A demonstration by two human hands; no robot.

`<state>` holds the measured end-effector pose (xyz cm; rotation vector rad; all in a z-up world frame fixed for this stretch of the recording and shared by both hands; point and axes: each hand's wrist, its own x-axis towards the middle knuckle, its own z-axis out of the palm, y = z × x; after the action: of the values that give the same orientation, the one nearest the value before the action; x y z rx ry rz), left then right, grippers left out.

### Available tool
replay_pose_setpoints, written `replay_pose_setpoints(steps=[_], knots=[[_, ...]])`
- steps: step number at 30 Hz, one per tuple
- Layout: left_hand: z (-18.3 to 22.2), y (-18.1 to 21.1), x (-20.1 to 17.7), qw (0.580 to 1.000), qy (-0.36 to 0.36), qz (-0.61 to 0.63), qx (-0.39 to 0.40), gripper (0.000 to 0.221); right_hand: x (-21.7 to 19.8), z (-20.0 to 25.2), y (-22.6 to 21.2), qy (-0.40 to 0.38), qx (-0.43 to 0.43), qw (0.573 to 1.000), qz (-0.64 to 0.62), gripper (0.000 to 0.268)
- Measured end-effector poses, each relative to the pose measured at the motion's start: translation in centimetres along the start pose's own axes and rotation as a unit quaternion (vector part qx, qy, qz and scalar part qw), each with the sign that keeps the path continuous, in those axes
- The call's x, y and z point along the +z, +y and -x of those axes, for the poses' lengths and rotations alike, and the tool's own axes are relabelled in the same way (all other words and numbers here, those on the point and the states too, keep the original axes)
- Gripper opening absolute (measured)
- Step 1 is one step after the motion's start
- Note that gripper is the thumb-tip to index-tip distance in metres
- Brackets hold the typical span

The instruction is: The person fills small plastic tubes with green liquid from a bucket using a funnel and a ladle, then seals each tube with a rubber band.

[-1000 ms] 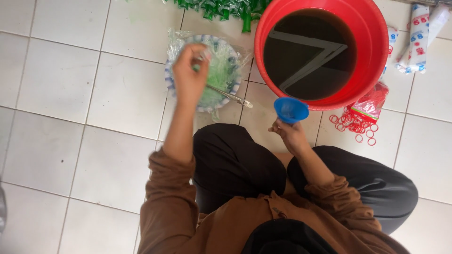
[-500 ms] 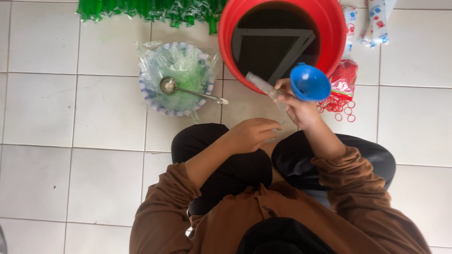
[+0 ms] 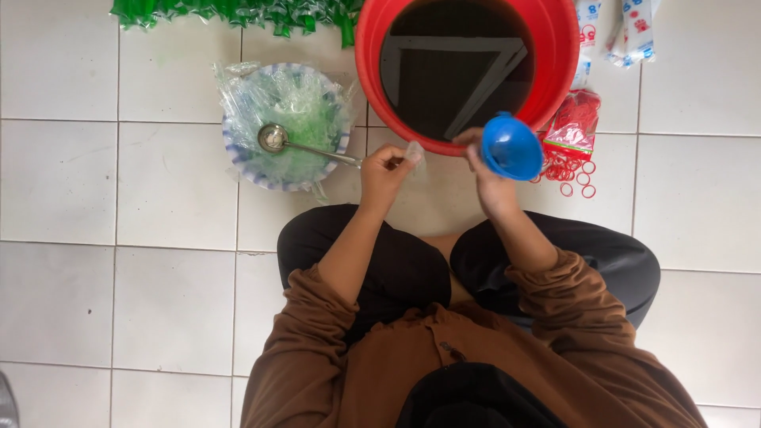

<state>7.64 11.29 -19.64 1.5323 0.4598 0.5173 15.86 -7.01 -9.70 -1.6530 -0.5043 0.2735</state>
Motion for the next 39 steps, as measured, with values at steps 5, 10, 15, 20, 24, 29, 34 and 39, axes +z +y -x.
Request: replay_pose_setpoints(steps=[5,10,15,20,24,29,34,39], knots=[[1.3,6.4,1.7,0.993,-0.069,-0.058,0.07,0.014,-1.1,-0.2,-1.0,-0.098,-0.029,0.993,-0.062,0.073],[2.2,6.3,2.7,0.986,-0.14,-0.067,0.067,0.014,-0.2,0.1,0.9,-0.194,-0.095,0.976,-0.008,0.075],[2.4,6.9,2.5,0.981,-0.153,-0.072,0.094,0.015,-0.2,0.2,2.7,-0.223,-0.071,0.971,0.045,0.072],[2.7,6.1,2.8,0.97,-0.153,-0.086,0.166,0.016,-0.2,0.1,2.0,-0.229,-0.035,0.972,0.044,0.076],[3.1,6.2,2.7,0.977,-0.132,-0.074,0.152,0.024,-0.4,-0.2,2.2,-0.226,-0.039,0.967,0.11,0.076],[3.1,5.6,3.0,0.982,-0.115,-0.051,0.141,0.019,0.9,0.4,0.6,-0.195,-0.064,0.975,0.086,0.075],[2.9,5.2,3.2,0.986,-0.142,0.036,0.08,0.022,0.2,0.2,-3.8,-0.173,-0.068,0.981,0.06,0.052],[2.5,5.5,2.5,0.981,-0.158,0.068,0.094,0.022,-6.0,-0.8,-2.6,-0.215,-0.043,0.975,0.024,0.143]])
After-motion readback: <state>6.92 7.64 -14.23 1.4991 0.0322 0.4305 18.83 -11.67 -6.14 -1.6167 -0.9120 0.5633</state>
